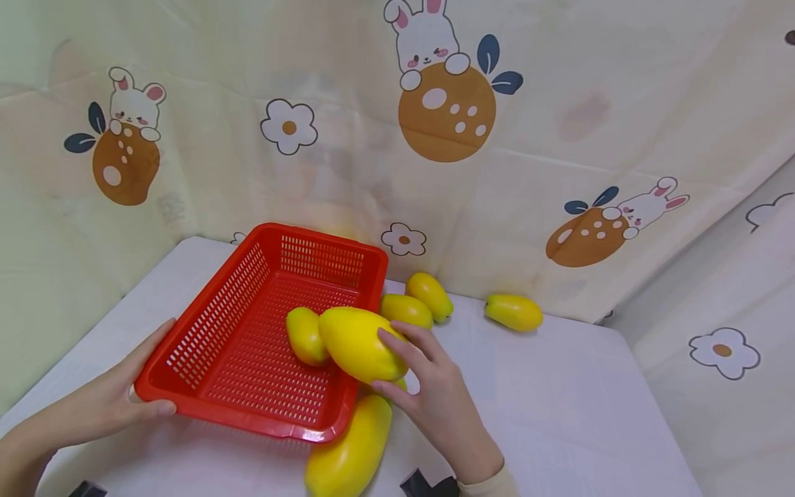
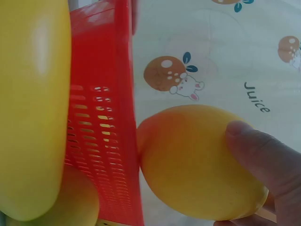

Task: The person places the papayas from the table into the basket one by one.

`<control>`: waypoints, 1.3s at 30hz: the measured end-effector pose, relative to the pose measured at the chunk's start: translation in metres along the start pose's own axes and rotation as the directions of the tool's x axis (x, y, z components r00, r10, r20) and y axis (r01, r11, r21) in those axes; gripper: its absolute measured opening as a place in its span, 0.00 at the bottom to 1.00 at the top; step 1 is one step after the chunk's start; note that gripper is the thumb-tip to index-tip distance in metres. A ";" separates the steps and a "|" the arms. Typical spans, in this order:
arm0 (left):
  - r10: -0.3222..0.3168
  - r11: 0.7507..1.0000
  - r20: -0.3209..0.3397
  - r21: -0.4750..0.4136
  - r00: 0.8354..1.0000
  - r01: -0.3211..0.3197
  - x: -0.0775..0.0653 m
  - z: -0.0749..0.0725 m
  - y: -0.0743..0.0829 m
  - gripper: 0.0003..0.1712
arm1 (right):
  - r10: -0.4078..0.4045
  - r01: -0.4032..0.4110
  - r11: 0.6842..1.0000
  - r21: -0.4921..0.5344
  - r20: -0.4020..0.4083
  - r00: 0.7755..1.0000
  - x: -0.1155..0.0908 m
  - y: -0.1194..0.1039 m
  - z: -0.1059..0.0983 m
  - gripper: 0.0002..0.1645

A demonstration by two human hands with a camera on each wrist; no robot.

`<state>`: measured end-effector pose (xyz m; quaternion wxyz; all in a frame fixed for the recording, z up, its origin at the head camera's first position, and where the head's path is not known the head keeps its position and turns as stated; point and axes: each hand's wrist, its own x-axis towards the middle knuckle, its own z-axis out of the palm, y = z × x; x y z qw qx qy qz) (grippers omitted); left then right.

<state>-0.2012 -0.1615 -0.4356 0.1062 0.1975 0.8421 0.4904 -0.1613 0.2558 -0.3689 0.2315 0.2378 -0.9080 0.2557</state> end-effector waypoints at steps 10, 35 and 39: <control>-0.008 0.999 -0.004 0.032 1.000 0.008 -0.001 -0.001 -0.001 0.65 | -0.074 0.073 0.996 0.043 0.031 0.997 -0.002 -0.013 0.026 0.43; -0.009 1.000 -0.006 0.011 1.000 0.009 0.001 -0.001 0.000 0.64 | 0.005 0.000 1.000 -0.024 0.214 0.977 -0.002 -0.021 0.033 0.49; -0.014 1.000 -0.003 0.007 1.000 0.014 0.001 -0.001 -0.001 0.64 | -0.001 0.005 0.999 -0.033 0.100 0.995 0.000 -0.002 0.022 0.49</control>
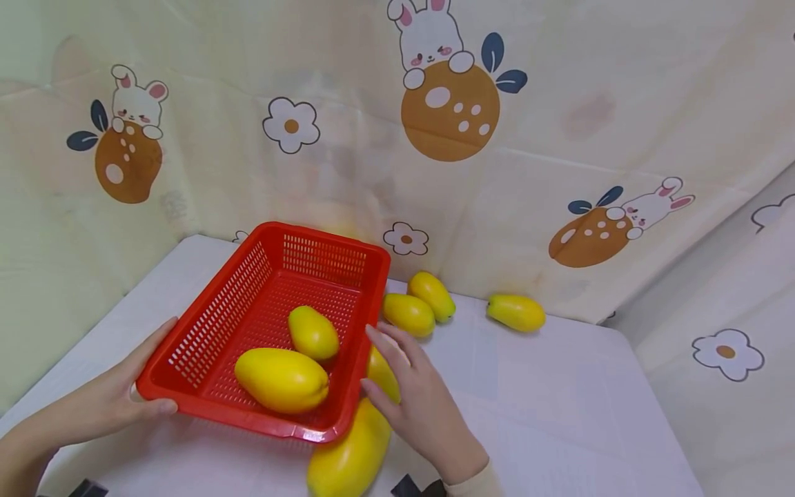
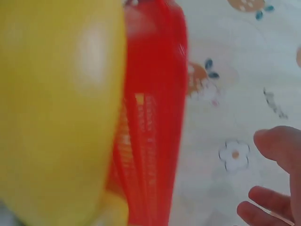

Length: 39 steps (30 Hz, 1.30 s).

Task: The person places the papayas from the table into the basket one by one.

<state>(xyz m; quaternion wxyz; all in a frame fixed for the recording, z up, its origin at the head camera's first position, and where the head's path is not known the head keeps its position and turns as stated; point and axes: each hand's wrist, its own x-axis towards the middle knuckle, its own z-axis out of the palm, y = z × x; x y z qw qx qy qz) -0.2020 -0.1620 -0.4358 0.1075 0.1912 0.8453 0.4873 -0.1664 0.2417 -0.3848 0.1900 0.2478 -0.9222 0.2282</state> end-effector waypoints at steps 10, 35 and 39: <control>-0.034 0.999 0.002 0.007 0.999 0.034 0.000 -0.001 0.001 0.66 | 0.261 -0.270 0.963 -0.018 -0.208 0.943 -0.006 0.074 -0.030 0.40; 0.000 1.000 0.005 -0.006 1.000 0.000 0.001 0.000 0.001 0.62 | 0.675 -0.683 0.730 -0.039 -0.117 0.728 -0.037 0.210 -0.043 0.53; -0.006 1.000 0.005 -0.014 1.000 0.006 0.000 -0.001 0.000 0.61 | 0.667 -0.672 0.738 -0.064 -0.081 0.740 -0.044 0.223 -0.035 0.54</control>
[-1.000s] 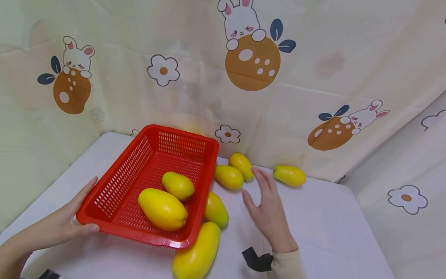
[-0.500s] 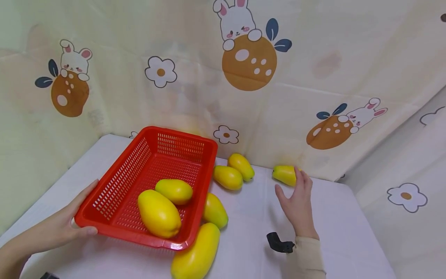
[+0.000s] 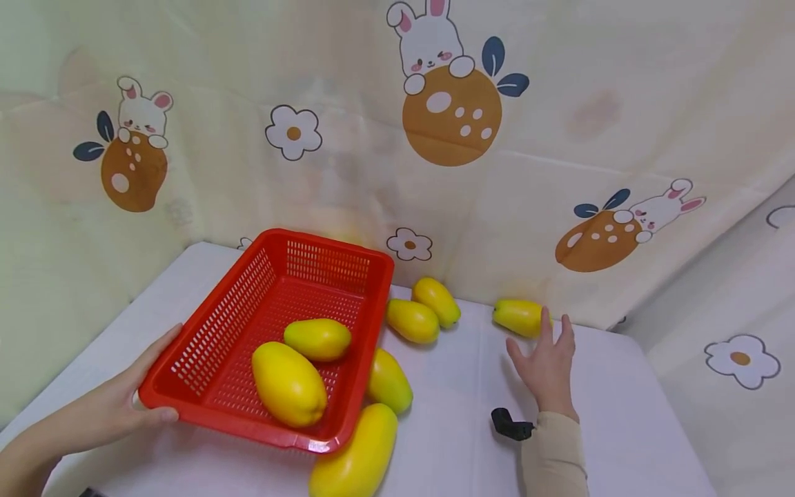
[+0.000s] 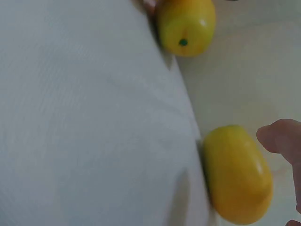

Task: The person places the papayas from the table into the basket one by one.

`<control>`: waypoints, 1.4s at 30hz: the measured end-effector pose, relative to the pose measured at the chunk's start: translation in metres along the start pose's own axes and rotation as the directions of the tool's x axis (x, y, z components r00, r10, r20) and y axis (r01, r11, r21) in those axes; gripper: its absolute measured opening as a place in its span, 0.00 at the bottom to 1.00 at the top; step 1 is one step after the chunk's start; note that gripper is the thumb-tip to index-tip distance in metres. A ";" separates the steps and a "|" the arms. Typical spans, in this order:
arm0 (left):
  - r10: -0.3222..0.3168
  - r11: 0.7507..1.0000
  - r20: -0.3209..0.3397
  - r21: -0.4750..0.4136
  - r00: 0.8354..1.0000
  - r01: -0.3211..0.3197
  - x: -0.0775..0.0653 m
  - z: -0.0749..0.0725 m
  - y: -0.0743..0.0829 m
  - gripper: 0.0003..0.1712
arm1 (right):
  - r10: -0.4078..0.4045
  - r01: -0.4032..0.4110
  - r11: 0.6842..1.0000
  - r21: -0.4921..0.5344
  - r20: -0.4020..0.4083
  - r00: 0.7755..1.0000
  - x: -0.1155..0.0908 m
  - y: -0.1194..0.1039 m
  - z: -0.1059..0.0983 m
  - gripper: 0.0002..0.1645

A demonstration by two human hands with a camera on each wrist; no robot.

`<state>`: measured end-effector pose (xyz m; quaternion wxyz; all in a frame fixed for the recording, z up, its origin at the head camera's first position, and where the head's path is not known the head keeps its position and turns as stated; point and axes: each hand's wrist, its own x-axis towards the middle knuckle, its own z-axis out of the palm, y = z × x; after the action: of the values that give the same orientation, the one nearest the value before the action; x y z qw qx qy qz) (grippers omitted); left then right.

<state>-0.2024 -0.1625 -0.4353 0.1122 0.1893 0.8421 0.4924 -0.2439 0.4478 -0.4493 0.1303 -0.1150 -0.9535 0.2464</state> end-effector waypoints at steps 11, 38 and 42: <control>-0.027 0.999 0.012 -0.046 1.000 0.028 -0.001 0.001 0.000 0.62 | 0.071 -0.069 0.997 -0.025 0.142 0.987 0.001 0.021 0.018 0.49; -0.033 0.998 0.033 -0.053 0.999 0.034 -0.005 0.000 -0.004 0.57 | -0.008 0.025 0.982 -0.189 0.088 0.996 0.013 0.034 0.018 0.45; -0.046 0.997 0.036 -0.054 0.998 0.048 -0.004 0.000 -0.001 0.57 | -0.107 0.115 0.981 -0.158 0.056 0.993 0.016 0.034 0.018 0.38</control>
<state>-0.1996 -0.1651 -0.4363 0.1436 0.1749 0.8304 0.5092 -0.2594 0.4737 -0.4787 0.1118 -0.0659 -0.9779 0.1636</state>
